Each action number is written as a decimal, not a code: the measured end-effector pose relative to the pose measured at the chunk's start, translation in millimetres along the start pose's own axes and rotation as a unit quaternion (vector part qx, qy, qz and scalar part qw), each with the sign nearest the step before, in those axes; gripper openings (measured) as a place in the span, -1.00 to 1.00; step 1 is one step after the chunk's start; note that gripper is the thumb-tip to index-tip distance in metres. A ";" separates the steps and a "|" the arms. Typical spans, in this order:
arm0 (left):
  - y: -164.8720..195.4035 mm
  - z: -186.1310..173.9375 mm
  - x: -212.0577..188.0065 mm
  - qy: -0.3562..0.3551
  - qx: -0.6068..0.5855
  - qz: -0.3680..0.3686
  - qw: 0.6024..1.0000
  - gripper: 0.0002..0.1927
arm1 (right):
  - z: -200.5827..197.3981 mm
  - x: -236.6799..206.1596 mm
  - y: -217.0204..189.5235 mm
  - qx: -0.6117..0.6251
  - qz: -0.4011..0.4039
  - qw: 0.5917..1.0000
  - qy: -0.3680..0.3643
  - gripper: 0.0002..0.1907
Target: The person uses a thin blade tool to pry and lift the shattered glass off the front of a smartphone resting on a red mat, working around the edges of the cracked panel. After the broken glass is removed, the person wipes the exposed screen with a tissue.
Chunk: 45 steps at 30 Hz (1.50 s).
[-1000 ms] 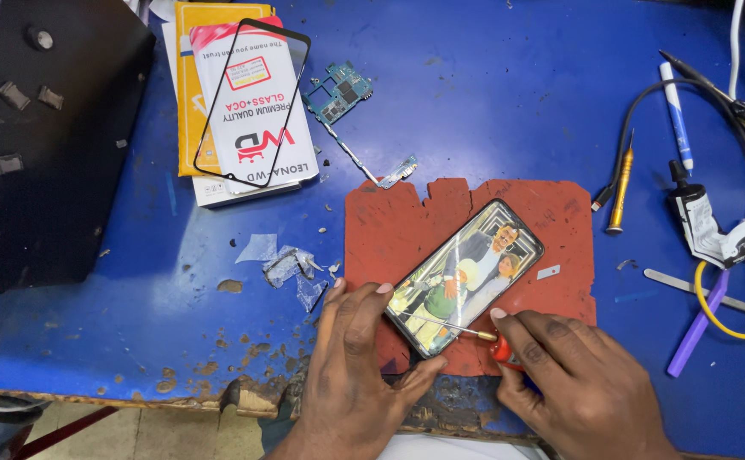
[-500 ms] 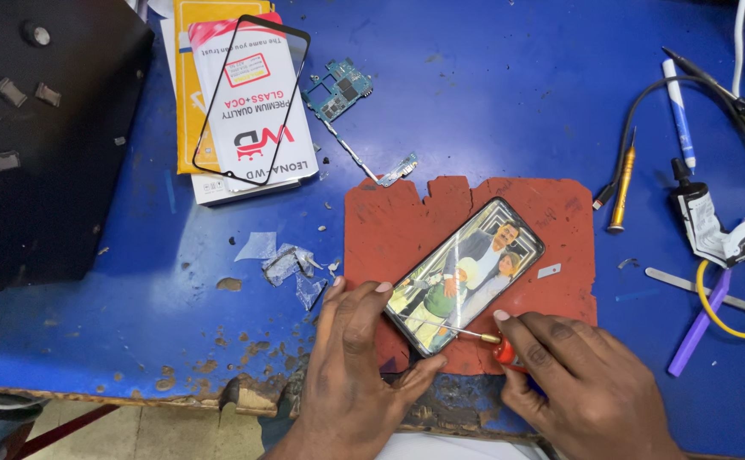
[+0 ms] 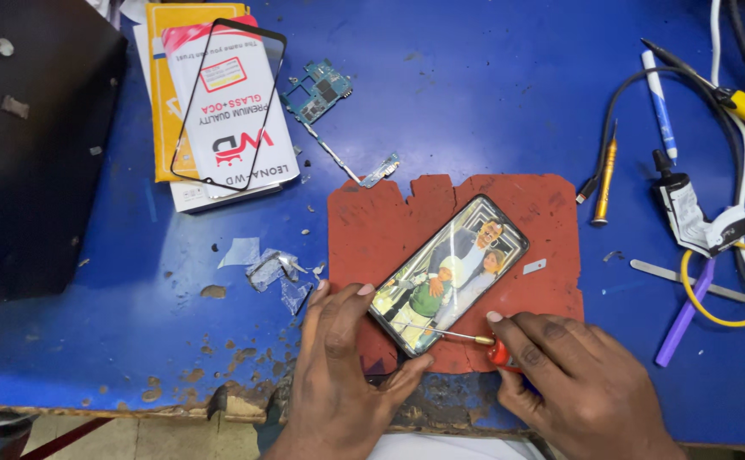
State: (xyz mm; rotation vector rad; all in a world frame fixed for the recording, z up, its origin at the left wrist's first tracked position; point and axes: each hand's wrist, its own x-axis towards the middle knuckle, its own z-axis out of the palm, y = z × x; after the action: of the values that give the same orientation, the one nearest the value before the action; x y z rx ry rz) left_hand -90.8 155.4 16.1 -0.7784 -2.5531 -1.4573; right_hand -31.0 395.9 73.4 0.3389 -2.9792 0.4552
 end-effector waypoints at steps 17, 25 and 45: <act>8.8 -15.9 15.6 -0.125 0.135 0.294 0.938 -0.87 | -14.7 -19.2 19.2 0.048 -0.139 0.989 0.011 -0.51; -21.3 -31.7 1.5 -0.152 0.090 0.352 0.919 -0.80 | -23.7 -24.1 30.2 0.035 -0.152 0.988 0.004 -0.54; 38.9 -6.1 71.1 -0.065 0.116 0.085 0.988 -0.34 | -23.9 -27.2 29.9 0.004 0.127 0.978 0.166 -0.52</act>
State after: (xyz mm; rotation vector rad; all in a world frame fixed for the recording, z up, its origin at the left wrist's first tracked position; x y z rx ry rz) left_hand -134.8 193.3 73.0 -1.0513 -2.6099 -1.0706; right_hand -9.9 436.5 83.9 -0.1134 -2.6989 0.4923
